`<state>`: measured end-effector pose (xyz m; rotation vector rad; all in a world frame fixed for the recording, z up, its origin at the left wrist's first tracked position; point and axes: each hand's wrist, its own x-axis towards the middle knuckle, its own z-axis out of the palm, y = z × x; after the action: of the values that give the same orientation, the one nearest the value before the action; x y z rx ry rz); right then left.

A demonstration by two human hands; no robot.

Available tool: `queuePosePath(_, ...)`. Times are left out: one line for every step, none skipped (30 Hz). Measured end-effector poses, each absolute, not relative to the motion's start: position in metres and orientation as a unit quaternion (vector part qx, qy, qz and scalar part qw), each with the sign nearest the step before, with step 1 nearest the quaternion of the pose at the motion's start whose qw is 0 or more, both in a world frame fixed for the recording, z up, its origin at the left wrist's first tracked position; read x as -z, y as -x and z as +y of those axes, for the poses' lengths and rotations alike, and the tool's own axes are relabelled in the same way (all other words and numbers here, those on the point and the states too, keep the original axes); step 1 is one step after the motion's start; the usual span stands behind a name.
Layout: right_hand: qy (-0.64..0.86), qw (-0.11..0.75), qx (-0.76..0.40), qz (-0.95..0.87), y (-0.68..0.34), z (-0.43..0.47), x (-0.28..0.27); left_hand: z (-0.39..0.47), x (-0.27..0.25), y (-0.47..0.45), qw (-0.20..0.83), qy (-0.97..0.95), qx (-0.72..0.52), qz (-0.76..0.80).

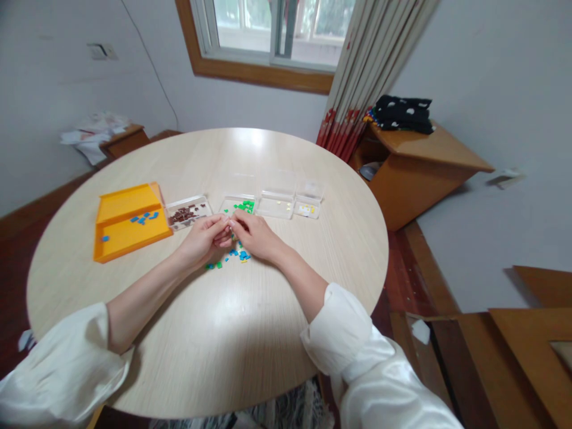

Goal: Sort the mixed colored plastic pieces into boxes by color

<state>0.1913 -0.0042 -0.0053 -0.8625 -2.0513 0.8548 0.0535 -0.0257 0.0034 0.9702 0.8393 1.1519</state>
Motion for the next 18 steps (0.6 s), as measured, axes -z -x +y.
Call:
queuePosePath(0.333,0.374,-0.332,-0.799,-0.1908,-0.0042,0.0056,-0.0260,-0.0038,-0.0540,0.653,-0.424,-0.508,0.368)
queuePosePath(0.329,0.379,-0.331,-0.799,-0.1903,-0.0042,0.0058,-0.0261,-0.0040,-0.0544,0.655,-0.421,-0.510,0.366)
queuePosePath(0.326,0.384,-0.330,-0.799,-0.1899,-0.0042,0.0060,-0.0260,-0.0039,-0.0547,0.656,-0.418,-0.512,0.364)
queuePosePath(0.325,0.387,-0.328,-0.798,-0.1895,-0.0043,0.0062,-0.0258,-0.0036,-0.0548,0.657,-0.415,-0.514,0.363)
queuePosePath(0.325,0.390,-0.326,-0.797,-0.1891,-0.0042,0.0064,-0.0255,-0.0033,-0.0549,0.658,-0.411,-0.516,0.362)
queuePosePath(0.326,0.392,-0.323,-0.797,-0.1887,-0.0042,0.0067,-0.0251,-0.0029,-0.0548,0.660,-0.408,-0.517,0.361)
queuePosePath(0.327,0.394,-0.319,-0.797,-0.1884,-0.0041,0.0071,-0.0247,-0.0025,-0.0547,0.663,-0.403,-0.517,0.362)
queuePosePath(0.329,0.394,-0.315,-0.798,-0.1881,-0.0039,0.0076,-0.0243,-0.0022,-0.0545,0.666,-0.398,-0.517,0.362)
queuePosePath(0.331,0.393,-0.310,-0.800,-0.1879,-0.0038,0.0081,-0.0239,-0.0021,-0.0544,0.669,-0.392,-0.516,0.363)
queuePosePath(0.332,0.392,-0.306,-0.802,-0.1878,-0.0036,0.0085,-0.0237,-0.0020,-0.0543,0.672,-0.386,-0.516,0.365)
queuePosePath(0.334,0.389,-0.302,-0.803,-0.1878,-0.0034,0.0088,-0.0235,-0.0021,-0.0544,0.675,-0.381,-0.514,0.368)
queuePosePath(0.336,0.387,-0.299,-0.805,-0.1879,-0.0033,0.0090,-0.0235,-0.0023,-0.0546,0.677,-0.377,-0.513,0.371)
queuePosePath(0.338,0.385,-0.296,-0.806,-0.1881,-0.0032,0.0091,-0.0235,-0.0026,-0.0548,0.678,-0.373,-0.512,0.374)
queuePosePath(0.339,0.384,-0.293,-0.808,-0.1885,-0.0030,0.0089,-0.0235,-0.0030,-0.0551,0.679,-0.370,-0.510,0.376)
queuePosePath(0.338,0.384,-0.289,-0.809,-0.1889,-0.0029,0.0086,-0.0236,-0.0034,-0.0553,0.681,-0.368,-0.508,0.378)
queuePosePath(0.337,0.383,-0.285,-0.811,-0.1894,-0.0028,0.0083,-0.0236,-0.0038,-0.0554,0.683,-0.366,-0.507,0.378)
queuePosePath(0.337,0.382,-0.280,-0.814,-0.1900,-0.0026,0.0080,-0.0236,-0.0041,-0.0554,0.686,-0.363,-0.505,0.378)
queuePosePath(0.335,0.380,-0.274,-0.817,-0.1905,-0.0024,0.0076,-0.0235,-0.0044,-0.0553,0.689,-0.361,-0.502,0.378)
